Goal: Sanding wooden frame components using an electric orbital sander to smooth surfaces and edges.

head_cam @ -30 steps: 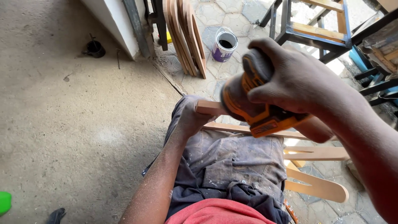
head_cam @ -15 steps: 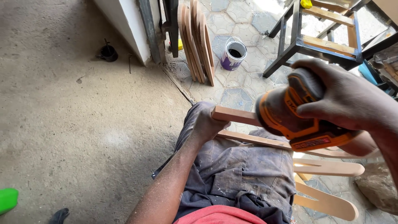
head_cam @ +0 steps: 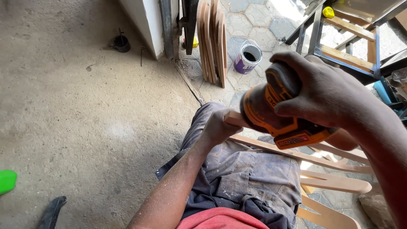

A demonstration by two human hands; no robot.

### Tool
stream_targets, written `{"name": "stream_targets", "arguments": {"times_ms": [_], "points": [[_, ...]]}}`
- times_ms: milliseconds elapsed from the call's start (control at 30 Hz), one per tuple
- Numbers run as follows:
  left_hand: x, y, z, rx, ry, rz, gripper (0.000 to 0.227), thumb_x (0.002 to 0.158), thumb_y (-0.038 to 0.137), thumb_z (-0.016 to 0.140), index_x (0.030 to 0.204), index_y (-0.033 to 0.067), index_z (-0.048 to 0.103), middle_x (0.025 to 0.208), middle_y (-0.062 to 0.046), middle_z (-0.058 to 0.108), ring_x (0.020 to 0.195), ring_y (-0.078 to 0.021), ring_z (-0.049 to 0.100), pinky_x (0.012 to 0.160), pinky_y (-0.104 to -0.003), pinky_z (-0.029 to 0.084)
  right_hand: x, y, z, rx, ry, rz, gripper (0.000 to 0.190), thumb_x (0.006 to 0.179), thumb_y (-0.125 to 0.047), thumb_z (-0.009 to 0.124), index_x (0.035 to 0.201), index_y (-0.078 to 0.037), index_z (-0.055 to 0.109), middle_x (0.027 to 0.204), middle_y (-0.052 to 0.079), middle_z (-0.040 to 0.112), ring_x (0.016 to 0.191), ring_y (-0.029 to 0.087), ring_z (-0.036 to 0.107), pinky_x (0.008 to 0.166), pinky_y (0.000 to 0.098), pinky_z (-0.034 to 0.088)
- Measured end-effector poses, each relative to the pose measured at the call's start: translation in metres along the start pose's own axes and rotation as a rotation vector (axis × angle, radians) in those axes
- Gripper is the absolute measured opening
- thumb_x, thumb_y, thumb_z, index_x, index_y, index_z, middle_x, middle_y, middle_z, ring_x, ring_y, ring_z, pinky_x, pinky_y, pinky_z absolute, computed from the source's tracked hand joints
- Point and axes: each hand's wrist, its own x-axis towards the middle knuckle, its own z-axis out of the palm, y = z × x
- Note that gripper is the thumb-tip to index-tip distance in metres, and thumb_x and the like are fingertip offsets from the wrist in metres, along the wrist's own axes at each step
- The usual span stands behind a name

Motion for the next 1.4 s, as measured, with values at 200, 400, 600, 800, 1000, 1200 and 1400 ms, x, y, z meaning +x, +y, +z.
{"name": "stream_targets", "arguments": {"times_ms": [200,400,600,800,1000,1200,1400], "points": [[0.005,0.001,0.002,-0.01,0.027,0.075,0.023,0.076,0.021,0.087,0.08,0.0085,0.067,0.069,-0.006,0.073,0.055,-0.0145,0.068,0.046,-0.026,0.056,-0.01,-0.002,0.002,0.05,0.008,-0.04,0.101,0.055,-0.018,0.083,0.151,-0.027,0.051,0.113,0.018,0.068,0.087,0.041,0.07,0.065,0.0528,0.058],[0.008,0.014,-0.003,0.104,-0.038,-0.066,0.044,0.073,0.034,0.09,0.102,0.0092,0.067,0.084,-0.005,0.077,0.075,-0.0179,0.078,0.065,-0.025,0.066,0.001,-0.023,0.01,-0.01,0.049,-0.161,0.108,0.062,-0.032,0.093,0.157,-0.025,0.042,0.114,0.021,0.064,0.078,0.037,0.074,0.051,0.0438,0.066],[0.003,0.009,0.0,0.034,-0.039,-0.101,0.019,0.078,0.024,0.085,0.077,0.011,0.071,0.069,-0.002,0.075,0.055,-0.0117,0.07,0.048,-0.021,0.059,0.005,-0.029,-0.003,0.012,-0.015,-0.01,0.103,0.06,-0.017,0.086,0.154,-0.033,0.044,0.119,0.019,0.068,0.088,0.042,0.074,0.063,0.0556,0.064],[0.009,0.004,0.002,0.09,-0.002,0.156,0.03,0.078,0.022,0.086,0.094,0.0089,0.065,0.077,-0.005,0.074,0.066,-0.0177,0.075,0.054,-0.023,0.064,-0.001,-0.027,0.006,0.032,0.043,-0.071,0.105,0.058,-0.022,0.09,0.154,-0.025,0.046,0.118,0.023,0.065,0.087,0.041,0.075,0.061,0.0504,0.068],[0.004,0.005,-0.002,-0.03,-0.017,-0.055,0.019,0.076,0.015,0.082,0.083,0.0111,0.065,0.069,-0.002,0.072,0.058,-0.014,0.07,0.048,-0.024,0.057,0.005,-0.025,0.0,0.015,0.006,0.02,0.106,0.06,-0.018,0.087,0.155,-0.032,0.044,0.123,0.021,0.067,0.092,0.044,0.073,0.066,0.0573,0.064],[0.009,0.006,0.0,0.09,-0.049,0.013,0.026,0.079,0.025,0.086,0.09,0.0114,0.067,0.077,-0.004,0.076,0.067,-0.015,0.076,0.054,-0.022,0.064,-0.007,-0.038,0.001,0.031,0.004,0.019,0.106,0.059,-0.019,0.089,0.154,-0.034,0.045,0.119,0.019,0.065,0.093,0.041,0.074,0.066,0.0542,0.068],[0.006,0.005,-0.002,0.011,-0.059,-0.084,0.019,0.08,0.026,0.083,0.08,0.0129,0.07,0.071,-0.002,0.075,0.057,-0.013,0.071,0.048,-0.023,0.058,0.004,-0.03,0.001,0.018,0.01,0.003,0.106,0.061,-0.017,0.088,0.156,-0.03,0.042,0.123,0.022,0.066,0.091,0.043,0.074,0.064,0.0551,0.067]]}}
